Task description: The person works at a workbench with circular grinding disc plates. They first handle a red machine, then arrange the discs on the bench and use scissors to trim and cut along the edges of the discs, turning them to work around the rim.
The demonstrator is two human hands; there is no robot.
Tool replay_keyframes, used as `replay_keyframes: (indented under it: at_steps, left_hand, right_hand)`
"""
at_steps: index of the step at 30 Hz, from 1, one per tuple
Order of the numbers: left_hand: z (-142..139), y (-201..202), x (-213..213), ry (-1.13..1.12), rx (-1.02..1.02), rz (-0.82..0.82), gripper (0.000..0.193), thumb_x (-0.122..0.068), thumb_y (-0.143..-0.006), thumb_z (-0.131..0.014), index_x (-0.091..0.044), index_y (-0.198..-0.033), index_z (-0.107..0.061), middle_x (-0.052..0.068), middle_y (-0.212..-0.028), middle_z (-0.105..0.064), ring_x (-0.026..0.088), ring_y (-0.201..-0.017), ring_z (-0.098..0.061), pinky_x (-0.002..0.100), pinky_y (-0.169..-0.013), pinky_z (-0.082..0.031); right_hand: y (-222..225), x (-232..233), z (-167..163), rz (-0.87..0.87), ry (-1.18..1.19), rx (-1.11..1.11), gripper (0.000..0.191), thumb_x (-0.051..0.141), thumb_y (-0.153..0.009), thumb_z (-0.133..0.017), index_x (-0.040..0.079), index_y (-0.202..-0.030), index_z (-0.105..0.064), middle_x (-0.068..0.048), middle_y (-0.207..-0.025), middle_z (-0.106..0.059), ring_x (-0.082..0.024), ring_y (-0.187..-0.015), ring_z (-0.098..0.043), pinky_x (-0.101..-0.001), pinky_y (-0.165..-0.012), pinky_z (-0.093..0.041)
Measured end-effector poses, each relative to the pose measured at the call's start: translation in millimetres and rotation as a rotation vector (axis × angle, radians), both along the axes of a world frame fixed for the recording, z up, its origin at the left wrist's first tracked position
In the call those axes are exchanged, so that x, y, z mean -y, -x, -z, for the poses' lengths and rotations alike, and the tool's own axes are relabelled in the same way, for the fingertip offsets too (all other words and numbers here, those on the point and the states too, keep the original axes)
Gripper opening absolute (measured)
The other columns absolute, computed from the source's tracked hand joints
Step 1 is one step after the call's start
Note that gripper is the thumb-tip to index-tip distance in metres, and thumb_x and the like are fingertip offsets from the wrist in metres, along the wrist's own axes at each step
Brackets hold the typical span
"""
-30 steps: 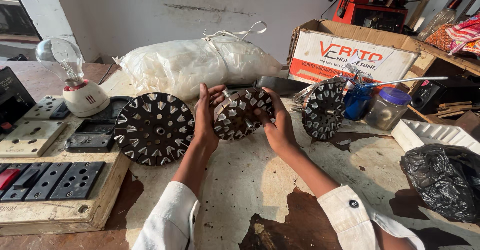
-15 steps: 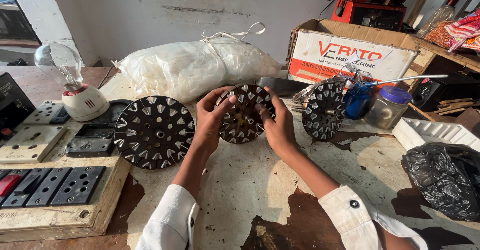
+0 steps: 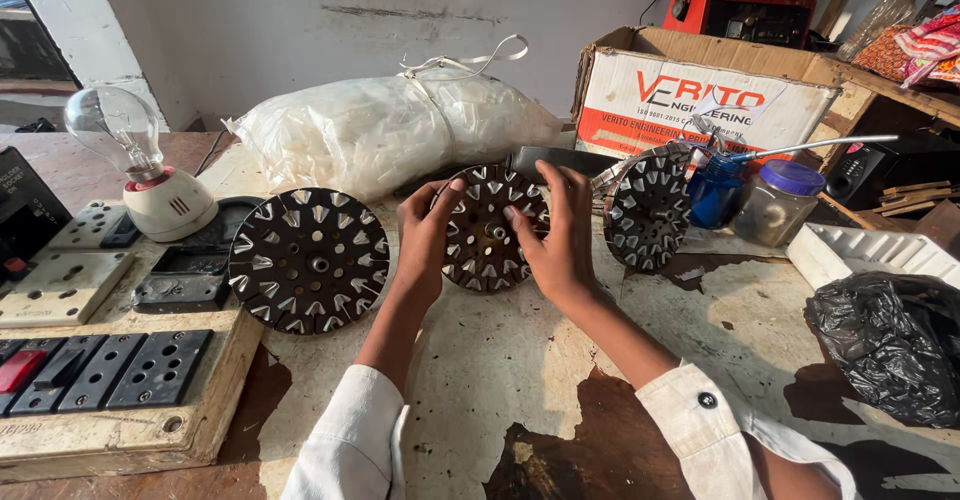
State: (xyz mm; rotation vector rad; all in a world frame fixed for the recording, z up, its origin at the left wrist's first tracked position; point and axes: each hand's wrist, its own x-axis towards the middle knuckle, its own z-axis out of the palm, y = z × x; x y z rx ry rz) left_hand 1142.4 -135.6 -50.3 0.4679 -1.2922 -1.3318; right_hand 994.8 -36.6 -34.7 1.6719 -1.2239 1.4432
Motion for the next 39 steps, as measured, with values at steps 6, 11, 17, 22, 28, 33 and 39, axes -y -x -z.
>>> replay_keyframes:
  at_steps: [6,11,17,22,28,33,39]
  left_hand:
    - [-3.5,1.1,-2.4,-0.069,0.022,0.047,0.038,-0.041,-0.095,-0.068,-0.004,-0.102,-0.069,-0.001,-0.094,-0.065,0.008,-0.089,-0.056,0.025,-0.08,-0.045]
    - [-7.2,6.4,0.2,-0.032,0.048,0.042,0.039,-0.045,-0.096,-0.064,-0.006,-0.099,-0.07,-0.003,-0.093,-0.066,0.005,-0.09,-0.057,0.022,-0.08,-0.044]
    - [-5.3,16.9,-6.9,-0.023,0.064,0.077,0.049,-0.049,-0.105,-0.057,-0.001,-0.097,-0.067,-0.001,-0.087,-0.055,0.01,-0.08,-0.045,0.027,-0.071,-0.04]
    - [-11.6,27.7,-14.2,-0.009,0.037,0.126,0.049,-0.049,-0.104,-0.046,-0.004,-0.104,-0.066,-0.005,-0.089,-0.06,0.006,-0.082,-0.049,0.023,-0.074,-0.042]
    - [-11.7,27.3,-15.7,0.021,0.089,0.106,0.055,-0.049,-0.107,-0.042,0.001,-0.104,-0.065,-0.004,-0.084,-0.056,0.008,-0.078,-0.045,0.025,-0.07,-0.041]
    - [-11.8,29.4,-12.5,0.024,0.121,0.08,0.054,-0.047,-0.107,-0.042,0.0,-0.103,-0.066,-0.004,-0.081,-0.052,0.008,-0.075,-0.042,0.026,-0.066,-0.04]
    - [-10.9,30.9,-11.6,0.021,0.104,0.038,0.05,-0.041,-0.108,-0.046,0.004,-0.093,-0.06,-0.003,-0.078,-0.049,0.009,-0.072,-0.039,0.028,-0.062,-0.039]
  right_hand:
    - [-8.3,-4.4,-12.2,-0.175,-0.263,0.001,0.013,0.006,-0.103,-0.064,0.002,-0.113,-0.07,-0.013,-0.104,-0.069,-0.029,-0.098,-0.068,-0.0389,-0.087,-0.053]
    - [-15.2,3.3,-21.1,-0.154,-0.346,0.098,0.014,0.007,-0.094,-0.072,-0.001,-0.106,-0.071,-0.013,-0.093,-0.07,-0.026,-0.08,-0.071,-0.0366,-0.071,-0.054]
    - [-8.4,14.1,-32.5,-0.06,-0.369,0.128,0.015,0.007,-0.085,-0.079,-0.002,-0.094,-0.071,-0.014,-0.086,-0.072,-0.026,-0.075,-0.074,-0.0368,-0.068,-0.055]
    - [6.9,15.2,-35.5,0.013,-0.329,0.017,0.01,0.003,-0.086,-0.075,-0.002,-0.093,-0.071,-0.016,-0.088,-0.072,-0.033,-0.08,-0.073,-0.0411,-0.071,-0.055]
    - [18.1,20.1,-35.2,-0.001,-0.36,-0.077,0.014,0.007,-0.091,-0.072,-0.003,-0.092,-0.063,-0.017,-0.088,-0.07,-0.035,-0.077,-0.07,-0.0447,-0.067,-0.053]
    - [16.6,24.7,-28.3,0.023,-0.313,-0.127,0.02,0.009,-0.092,-0.072,-0.002,-0.09,-0.056,-0.017,-0.085,-0.064,-0.034,-0.072,-0.066,-0.0452,-0.064,-0.051]
    - [31.0,18.8,-20.6,-0.044,-0.234,0.056,0.016,0.006,-0.094,-0.068,-0.001,-0.092,-0.054,-0.012,-0.084,-0.062,-0.024,-0.067,-0.063,-0.0389,-0.062,-0.048]
